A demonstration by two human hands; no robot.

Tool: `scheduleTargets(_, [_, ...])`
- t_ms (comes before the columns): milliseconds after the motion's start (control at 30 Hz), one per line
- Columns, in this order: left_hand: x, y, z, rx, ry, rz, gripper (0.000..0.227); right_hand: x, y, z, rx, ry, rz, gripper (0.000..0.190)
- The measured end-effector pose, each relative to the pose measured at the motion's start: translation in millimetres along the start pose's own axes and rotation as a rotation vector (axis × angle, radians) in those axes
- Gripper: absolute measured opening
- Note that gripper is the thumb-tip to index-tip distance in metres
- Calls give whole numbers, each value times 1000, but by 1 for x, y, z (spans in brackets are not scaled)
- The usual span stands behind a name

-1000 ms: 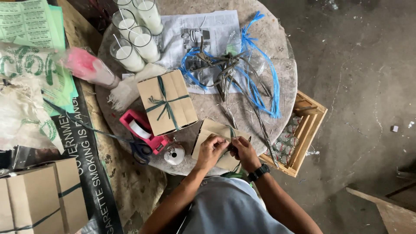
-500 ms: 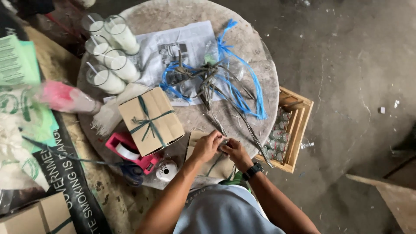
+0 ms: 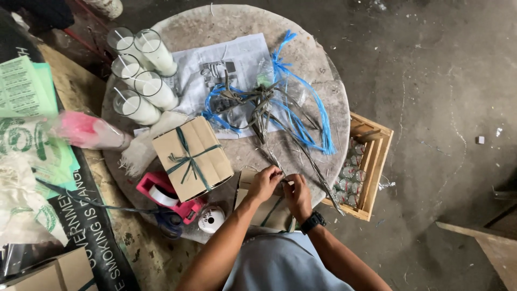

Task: The person ties a small cardboard box with a green string, then places it into a green plastic bin. The person then picks up another box, ties it with the same string, and places it on the table. The person continues to tie and stack boxes.

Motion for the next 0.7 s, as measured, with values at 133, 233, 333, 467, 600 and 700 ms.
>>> scheduleTargets(133, [1,22,8,-155,-57,25,10,-11,21,-1,-114,-110,40,14])
scheduleTargets(233, [3,23,10,-184,-28,92,11,-14,25,2,-129,-143,37,15])
scheduleTargets(333, [4,8,4,-110,40,143,13,-15,22,4,-106,-153,40,17])
scheduleTargets(467, [2,7,2,-11,70,57,11,-11,15,7,-116,-98,-38,16])
scheduleTargets(600, [1,2,-3,30,76,60,12,-16,16,9,-86,-32,-49,12])
scheduleTargets(700, [-5,-15,-12,112,-2,39,13,-14,13,6,281,209,354,13])
Point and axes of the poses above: each hand's wrist, its own z-axis towards the middle knuckle, its own x-axis out of the palm, y = z × x, the point moved 7 cm from there along z, towards the middle knuckle, and after that the axes turned 13 degrees about -z, right-handed, at the moved point
